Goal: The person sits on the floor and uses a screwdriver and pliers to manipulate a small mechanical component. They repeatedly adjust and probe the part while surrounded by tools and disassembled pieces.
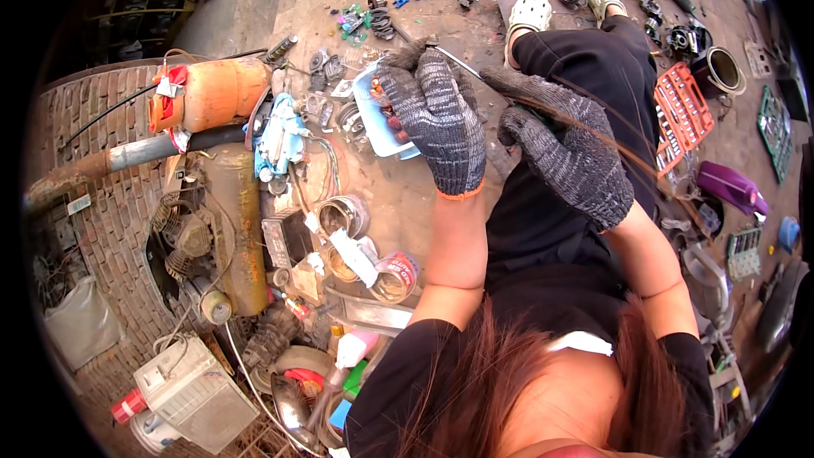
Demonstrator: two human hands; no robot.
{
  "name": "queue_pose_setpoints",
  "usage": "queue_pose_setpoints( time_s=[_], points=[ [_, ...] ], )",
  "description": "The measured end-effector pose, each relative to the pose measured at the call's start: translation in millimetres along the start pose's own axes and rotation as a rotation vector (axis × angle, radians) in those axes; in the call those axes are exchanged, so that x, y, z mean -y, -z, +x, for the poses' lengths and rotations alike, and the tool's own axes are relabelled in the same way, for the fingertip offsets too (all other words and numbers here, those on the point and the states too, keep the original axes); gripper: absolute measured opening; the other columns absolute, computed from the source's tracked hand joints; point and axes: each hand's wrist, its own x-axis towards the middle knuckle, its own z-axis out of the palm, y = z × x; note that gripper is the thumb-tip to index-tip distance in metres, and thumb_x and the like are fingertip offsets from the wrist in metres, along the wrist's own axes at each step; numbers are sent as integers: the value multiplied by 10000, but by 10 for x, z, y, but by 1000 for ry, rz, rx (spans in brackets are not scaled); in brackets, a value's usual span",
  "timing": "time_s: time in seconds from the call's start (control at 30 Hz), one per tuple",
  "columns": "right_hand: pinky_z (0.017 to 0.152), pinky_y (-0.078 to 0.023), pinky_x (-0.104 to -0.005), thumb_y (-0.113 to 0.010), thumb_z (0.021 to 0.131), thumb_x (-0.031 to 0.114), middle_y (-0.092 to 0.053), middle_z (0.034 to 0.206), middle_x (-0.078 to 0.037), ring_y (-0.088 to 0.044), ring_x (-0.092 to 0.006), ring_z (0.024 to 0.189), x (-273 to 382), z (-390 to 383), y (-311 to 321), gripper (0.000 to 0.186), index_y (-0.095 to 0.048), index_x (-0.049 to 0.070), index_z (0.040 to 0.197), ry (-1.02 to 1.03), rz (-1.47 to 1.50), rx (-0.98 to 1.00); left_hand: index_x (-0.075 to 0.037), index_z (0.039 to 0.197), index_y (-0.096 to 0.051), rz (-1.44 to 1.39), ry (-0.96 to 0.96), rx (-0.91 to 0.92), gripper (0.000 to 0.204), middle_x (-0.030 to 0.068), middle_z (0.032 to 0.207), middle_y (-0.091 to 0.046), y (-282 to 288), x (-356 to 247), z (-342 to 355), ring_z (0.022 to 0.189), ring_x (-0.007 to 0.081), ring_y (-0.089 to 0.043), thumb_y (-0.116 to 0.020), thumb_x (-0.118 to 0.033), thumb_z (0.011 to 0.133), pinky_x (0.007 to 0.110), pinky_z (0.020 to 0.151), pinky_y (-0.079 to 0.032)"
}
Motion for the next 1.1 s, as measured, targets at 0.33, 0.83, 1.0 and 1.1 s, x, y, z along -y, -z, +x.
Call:
queue_pose_setpoints(
  time_s=[0.33, 0.83, 1.0, 1.1],
  points=[
    [832, -465, -329, -552, 826, 40, -621, 1029, -210, -617, -302, 963, -281, -29, -375, 335, -562, -11, 1157, 95, -223, -146, -38, 898, -542, -94, -76, -36, 100, 31, 785, -543, -103, -27, 0, 652, 93, -503, -498, -128, 894, 219, 554, -420],
    [609, -474, -293, -539, 872, 190, -621, 764, -106, -597, -204, 638, -1507, 126, 860, 302, -561, 39, 1133, -406, -109, -559, -15, 758, -511, -268, 37, -69, 160, 1, 567, -398, 286, -405, 263, 432, 69, -266, -496, -144, 852, 206, 388, -212],
    [819, -443, -449, -476, 855, 315, -598, 948, -259, -572, -396, 933, -3139, -188, 363, 378, -562, -31, 984, -745, -764, -324, -16, 985, -559, -639, 265, 212, 152, 25, 688, -516, -21, -325, 276, 472, 72, -334, -505, -107, 876, 211, 401, -272],
    [815, -455, -444, -509, 835, 333, -593, 992, -260, -576, -389, 950, -3666, -489, 5, 412, -547, 17, 1097, -718, -633, -196, -41, 984, -556, -636, 355, 266, 134, 26, 685, -516, -207, -175, 324, 449, 76, -332, -511, -114, 881, 211, 378, -261]
  ],
)
